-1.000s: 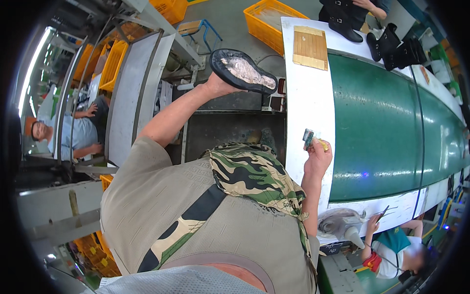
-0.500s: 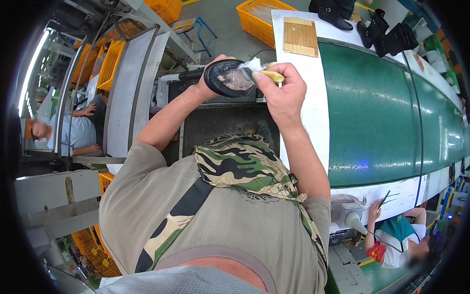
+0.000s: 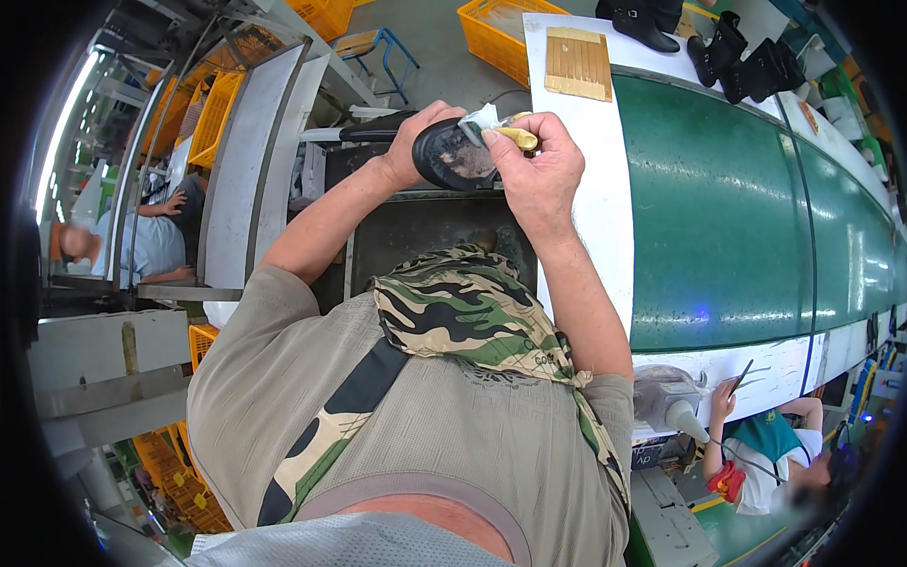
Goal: The person cleans the interior of black boots using a small brush. They pick up a boot from a green conveyor belt, dip the brush into a container of white powder, and scrub the inside of the boot. The person repeats this process for multiple boots, placing the cleaned items back onto the line.
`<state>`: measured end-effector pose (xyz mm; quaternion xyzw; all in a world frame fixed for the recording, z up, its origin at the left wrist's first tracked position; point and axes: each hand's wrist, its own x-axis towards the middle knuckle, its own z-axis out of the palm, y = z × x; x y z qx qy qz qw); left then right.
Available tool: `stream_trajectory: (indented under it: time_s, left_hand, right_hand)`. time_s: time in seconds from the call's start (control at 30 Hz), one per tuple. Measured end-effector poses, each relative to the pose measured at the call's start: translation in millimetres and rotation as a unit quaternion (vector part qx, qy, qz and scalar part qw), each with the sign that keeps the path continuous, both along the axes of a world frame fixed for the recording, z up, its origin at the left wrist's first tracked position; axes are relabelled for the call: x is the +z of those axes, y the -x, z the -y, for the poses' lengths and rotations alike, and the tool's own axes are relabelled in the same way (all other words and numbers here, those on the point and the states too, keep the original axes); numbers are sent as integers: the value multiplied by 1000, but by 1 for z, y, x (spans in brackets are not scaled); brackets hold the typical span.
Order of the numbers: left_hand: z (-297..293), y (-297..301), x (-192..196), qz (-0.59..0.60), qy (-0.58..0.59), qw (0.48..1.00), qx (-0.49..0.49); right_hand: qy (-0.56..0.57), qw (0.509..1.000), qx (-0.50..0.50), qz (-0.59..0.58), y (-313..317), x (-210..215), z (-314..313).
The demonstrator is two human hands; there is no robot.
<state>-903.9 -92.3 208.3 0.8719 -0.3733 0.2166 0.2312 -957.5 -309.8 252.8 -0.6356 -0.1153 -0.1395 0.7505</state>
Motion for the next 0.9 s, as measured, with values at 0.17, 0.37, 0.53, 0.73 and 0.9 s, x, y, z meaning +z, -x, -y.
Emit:
stream_trajectory:
  time_s: [0.17, 0.37, 0.53, 0.73, 0.9]
  left_hand:
    - [9, 4, 5, -62, 32, 997, 11]
    - [11, 4, 6, -127, 56, 990, 6]
    - [12, -9, -8, -177, 118, 976, -40]
    - [-18, -31, 2, -337, 309, 888, 49]
    - [-73, -73, -2, -284, 562, 775, 52]
  right_hand:
    - [0, 1000, 26, -16, 4, 6, 3]
    - [2, 994, 106, 4, 1, 15, 4]
    - [-179, 970, 163, -11, -8, 14, 23]
    - [-244, 963, 88, -73, -12, -29, 79]
    - [-241, 961, 49, -130, -4, -95, 114]
